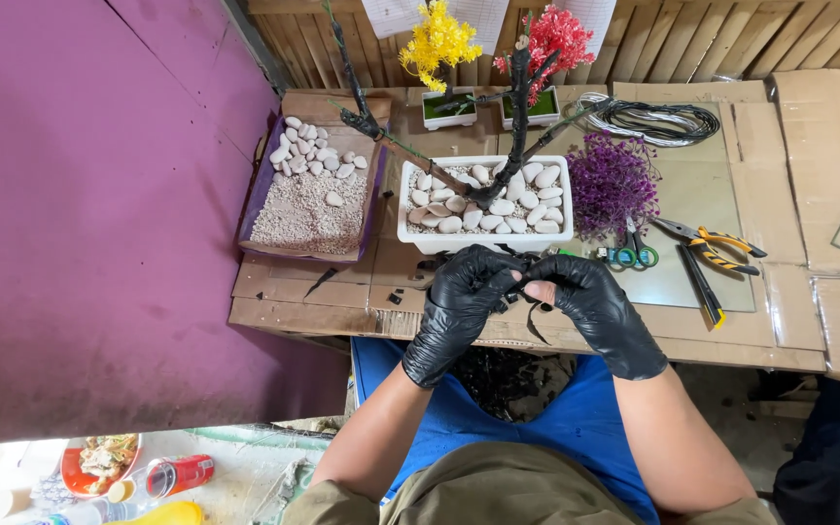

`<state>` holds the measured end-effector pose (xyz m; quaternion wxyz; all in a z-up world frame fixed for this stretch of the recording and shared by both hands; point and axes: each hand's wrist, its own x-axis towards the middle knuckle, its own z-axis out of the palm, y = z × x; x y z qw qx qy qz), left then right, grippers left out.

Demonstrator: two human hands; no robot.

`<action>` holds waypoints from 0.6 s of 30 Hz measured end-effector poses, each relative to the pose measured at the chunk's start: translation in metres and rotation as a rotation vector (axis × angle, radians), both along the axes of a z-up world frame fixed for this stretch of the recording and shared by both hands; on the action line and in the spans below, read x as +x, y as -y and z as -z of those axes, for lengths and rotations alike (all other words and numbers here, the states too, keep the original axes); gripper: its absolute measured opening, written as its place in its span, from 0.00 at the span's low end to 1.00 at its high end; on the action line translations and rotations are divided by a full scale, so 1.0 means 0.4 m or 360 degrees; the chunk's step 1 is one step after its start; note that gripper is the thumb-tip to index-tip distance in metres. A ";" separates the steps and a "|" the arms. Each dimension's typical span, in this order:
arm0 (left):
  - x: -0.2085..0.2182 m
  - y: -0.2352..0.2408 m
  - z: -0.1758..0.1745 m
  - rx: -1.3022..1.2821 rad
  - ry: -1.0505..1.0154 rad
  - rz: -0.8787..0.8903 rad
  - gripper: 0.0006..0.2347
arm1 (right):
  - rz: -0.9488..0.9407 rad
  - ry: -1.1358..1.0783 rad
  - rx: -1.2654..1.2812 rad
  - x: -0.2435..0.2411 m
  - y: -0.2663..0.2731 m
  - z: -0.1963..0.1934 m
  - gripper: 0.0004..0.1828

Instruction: The person wraps black tape around the stems of artificial plants to secure them. They use a green utility knife to cut the tape and pliers to trim the stems. The person handles the plants and tools with gloved hands, working over a cardboard surface.

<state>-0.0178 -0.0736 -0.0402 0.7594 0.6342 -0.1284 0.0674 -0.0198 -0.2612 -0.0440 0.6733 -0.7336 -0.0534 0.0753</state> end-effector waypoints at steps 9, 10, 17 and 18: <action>0.029 0.013 0.006 -0.0193 -0.0237 -0.0021 0.02 | 0.0074 0.0085 0.0082 0.008 -0.025 -0.027 0.10; 0.035 0.013 0.009 -0.0192 -0.0239 -0.0020 0.02 | 0.0074 0.0083 0.0082 0.012 -0.024 -0.022 0.10; 0.070 0.008 0.017 0.0133 -0.0135 -0.0157 0.03 | 0.0142 0.0202 0.0070 0.029 -0.050 -0.057 0.07; 0.075 0.007 0.016 0.0170 -0.0129 -0.0165 0.02 | 0.0154 0.0191 0.0075 0.030 -0.058 -0.075 0.09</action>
